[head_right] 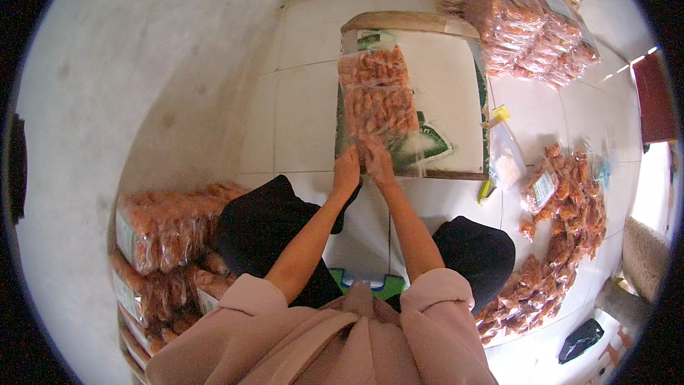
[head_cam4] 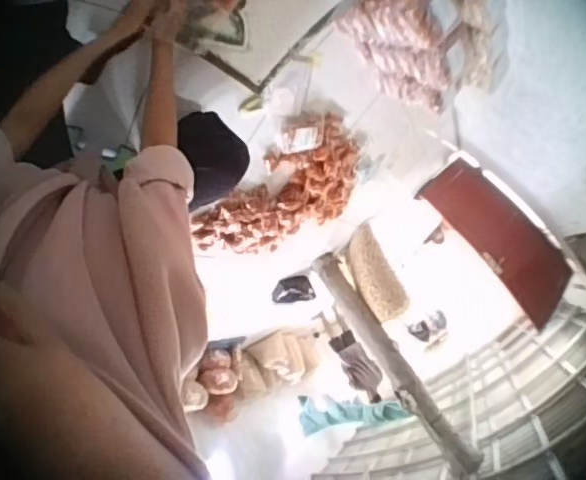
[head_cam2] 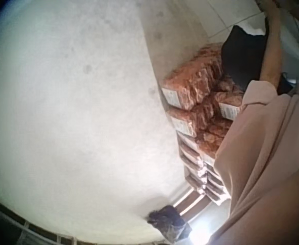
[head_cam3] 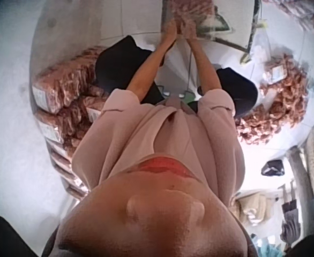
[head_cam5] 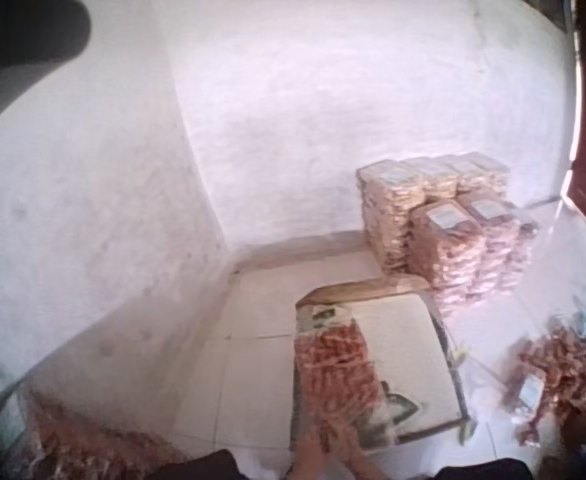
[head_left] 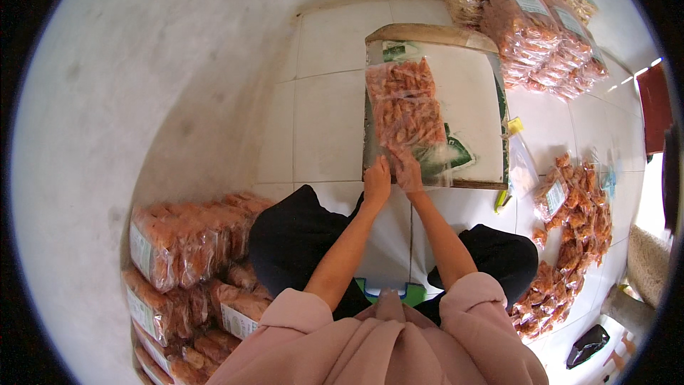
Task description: The person is placing small orange bags of food products into a larger clear plastic bag by hand, reaching for more bags from a pile on the floor, and then folding the top of the larger bag.
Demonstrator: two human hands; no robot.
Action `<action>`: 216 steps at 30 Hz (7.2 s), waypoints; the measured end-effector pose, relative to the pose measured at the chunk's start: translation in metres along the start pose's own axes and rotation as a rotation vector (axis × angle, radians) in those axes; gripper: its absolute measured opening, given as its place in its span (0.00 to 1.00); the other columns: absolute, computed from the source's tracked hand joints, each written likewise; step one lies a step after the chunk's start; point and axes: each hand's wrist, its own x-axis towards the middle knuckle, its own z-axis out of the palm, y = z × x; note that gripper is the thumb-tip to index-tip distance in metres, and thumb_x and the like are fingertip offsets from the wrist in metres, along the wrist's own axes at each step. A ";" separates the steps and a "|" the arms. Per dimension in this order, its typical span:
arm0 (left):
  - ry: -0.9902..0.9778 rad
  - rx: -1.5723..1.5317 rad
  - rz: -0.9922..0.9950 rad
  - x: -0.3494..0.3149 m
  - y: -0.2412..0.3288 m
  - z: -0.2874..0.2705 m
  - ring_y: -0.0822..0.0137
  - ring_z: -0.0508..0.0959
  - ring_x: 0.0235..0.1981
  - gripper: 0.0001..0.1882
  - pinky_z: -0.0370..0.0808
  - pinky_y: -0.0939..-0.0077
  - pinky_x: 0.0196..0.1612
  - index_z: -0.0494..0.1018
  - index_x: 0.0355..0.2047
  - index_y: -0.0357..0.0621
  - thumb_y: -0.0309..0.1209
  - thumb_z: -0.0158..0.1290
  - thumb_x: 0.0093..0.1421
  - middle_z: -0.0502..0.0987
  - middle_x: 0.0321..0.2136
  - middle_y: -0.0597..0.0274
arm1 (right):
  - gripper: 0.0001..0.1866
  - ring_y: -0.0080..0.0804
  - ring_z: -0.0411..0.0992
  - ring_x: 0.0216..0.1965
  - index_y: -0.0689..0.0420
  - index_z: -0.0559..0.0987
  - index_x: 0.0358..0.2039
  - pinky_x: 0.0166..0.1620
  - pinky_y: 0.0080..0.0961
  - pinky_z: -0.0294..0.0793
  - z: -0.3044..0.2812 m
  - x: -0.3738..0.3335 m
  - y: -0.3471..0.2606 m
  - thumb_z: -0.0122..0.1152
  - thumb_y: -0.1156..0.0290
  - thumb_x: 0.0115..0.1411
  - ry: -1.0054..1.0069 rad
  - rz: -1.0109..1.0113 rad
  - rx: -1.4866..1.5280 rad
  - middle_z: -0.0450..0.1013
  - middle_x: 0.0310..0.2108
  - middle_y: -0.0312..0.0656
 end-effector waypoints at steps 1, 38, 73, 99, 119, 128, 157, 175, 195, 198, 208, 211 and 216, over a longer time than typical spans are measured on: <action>0.076 -0.083 -0.076 -0.001 0.004 -0.005 0.41 0.70 0.32 0.12 0.65 0.54 0.34 0.64 0.33 0.36 0.34 0.37 0.63 0.70 0.28 0.40 | 0.12 0.26 0.70 0.37 0.61 0.73 0.42 0.38 0.16 0.68 -0.003 -0.008 -0.002 0.52 0.80 0.56 0.029 -0.153 -0.150 0.70 0.37 0.43; 0.100 0.503 0.818 0.117 0.075 0.014 0.46 0.42 0.63 0.28 0.25 0.26 0.51 0.65 0.52 0.71 0.61 0.43 0.52 0.51 0.61 0.67 | 0.37 0.52 0.35 0.64 0.68 0.42 0.60 0.63 0.39 0.35 0.000 0.005 -0.010 0.50 0.72 0.57 0.417 -0.023 -0.399 0.37 0.62 0.61; 0.254 -0.340 0.210 0.115 0.024 -0.010 0.51 0.43 0.63 0.27 0.44 0.52 0.61 0.53 0.60 0.62 0.47 0.41 0.61 0.46 0.61 0.55 | 0.10 0.52 0.63 0.41 0.62 0.71 0.36 0.45 0.42 0.64 -0.030 -0.014 -0.014 0.52 0.77 0.51 0.196 -0.217 -0.389 0.65 0.37 0.53; 0.298 -0.225 0.245 0.110 0.019 -0.010 0.52 0.53 0.58 0.30 0.52 0.59 0.57 0.51 0.59 0.44 0.49 0.37 0.63 0.50 0.57 0.48 | 0.24 0.49 0.59 0.51 0.58 0.62 0.54 0.53 0.36 0.60 -0.011 0.017 -0.026 0.52 0.70 0.56 0.220 -0.198 -0.375 0.62 0.49 0.50; 0.072 0.010 0.288 0.139 0.026 -0.016 0.52 0.46 0.62 0.32 0.47 0.48 0.55 0.54 0.59 0.69 0.49 0.51 0.54 0.36 0.63 0.53 | 0.22 0.46 0.62 0.50 0.59 0.64 0.53 0.52 0.36 0.61 -0.008 0.025 -0.055 0.51 0.71 0.57 0.225 -0.035 -0.301 0.66 0.45 0.50; 0.136 -0.021 0.312 0.137 0.022 -0.005 0.47 0.50 0.56 0.31 0.51 0.55 0.52 0.55 0.58 0.69 0.47 0.50 0.54 0.36 0.63 0.57 | 0.12 0.47 0.65 0.44 0.63 0.70 0.42 0.47 0.35 0.64 -0.001 0.028 -0.065 0.49 0.70 0.59 0.514 0.099 -0.201 0.68 0.41 0.50; 0.196 -0.206 0.207 0.140 0.020 0.002 0.47 0.48 0.58 0.24 0.48 0.53 0.55 0.56 0.58 0.68 0.46 0.41 0.61 0.38 0.63 0.55 | 0.14 0.48 0.62 0.41 0.64 0.67 0.40 0.42 0.37 0.64 -0.017 -0.001 -0.063 0.54 0.72 0.55 0.422 -0.025 -0.301 0.64 0.40 0.52; 0.194 0.347 0.692 0.182 0.036 -0.009 0.47 0.48 0.60 0.19 0.46 0.50 0.59 0.61 0.55 0.68 0.39 0.37 0.64 0.52 0.60 0.63 | 0.10 0.47 0.62 0.41 0.64 0.68 0.36 0.46 0.36 0.61 0.019 0.031 -0.021 0.54 0.77 0.52 0.674 0.111 -0.276 0.63 0.37 0.51; 0.177 -0.300 -0.284 0.035 0.036 -0.001 0.42 0.73 0.32 0.22 0.69 0.56 0.34 0.57 0.53 0.38 0.40 0.34 0.65 0.72 0.31 0.39 | 0.10 0.46 0.68 0.41 0.60 0.74 0.37 0.44 0.33 0.67 -0.016 0.020 -0.028 0.54 0.76 0.54 0.070 -0.061 -0.105 0.70 0.37 0.49; 0.176 -0.099 -0.181 0.035 0.041 0.004 0.49 0.74 0.20 0.24 0.68 0.60 0.25 0.55 0.54 0.37 0.42 0.32 0.65 0.73 0.23 0.44 | 0.10 0.45 0.69 0.42 0.60 0.74 0.37 0.45 0.32 0.67 -0.020 0.029 -0.004 0.54 0.77 0.53 0.017 -0.054 -0.303 0.70 0.39 0.50; 0.088 -0.177 -0.077 0.039 0.013 -0.005 0.43 0.70 0.16 0.26 0.63 0.55 0.20 0.52 0.58 0.45 0.45 0.32 0.65 0.70 0.14 0.42 | 0.17 0.43 0.69 0.42 0.56 0.74 0.41 0.46 0.27 0.68 -0.003 0.012 -0.019 0.50 0.83 0.50 0.031 -0.201 -0.240 0.70 0.38 0.47; 0.061 -0.190 0.018 0.046 0.013 -0.003 0.43 0.71 0.17 0.27 0.63 0.54 0.20 0.52 0.59 0.46 0.46 0.31 0.65 0.70 0.15 0.42 | 0.18 0.44 0.69 0.43 0.56 0.74 0.42 0.47 0.29 0.68 -0.005 0.021 -0.013 0.50 0.84 0.49 0.020 -0.211 -0.281 0.70 0.39 0.48; 0.062 -0.310 -0.240 0.034 0.014 -0.005 0.44 0.73 0.32 0.29 0.68 0.58 0.35 0.49 0.59 0.45 0.48 0.36 0.63 0.73 0.30 0.40 | 0.17 0.46 0.67 0.44 0.58 0.75 0.39 0.48 0.32 0.67 -0.022 -0.009 -0.019 0.49 0.86 0.49 0.052 -0.154 -0.221 0.68 0.41 0.46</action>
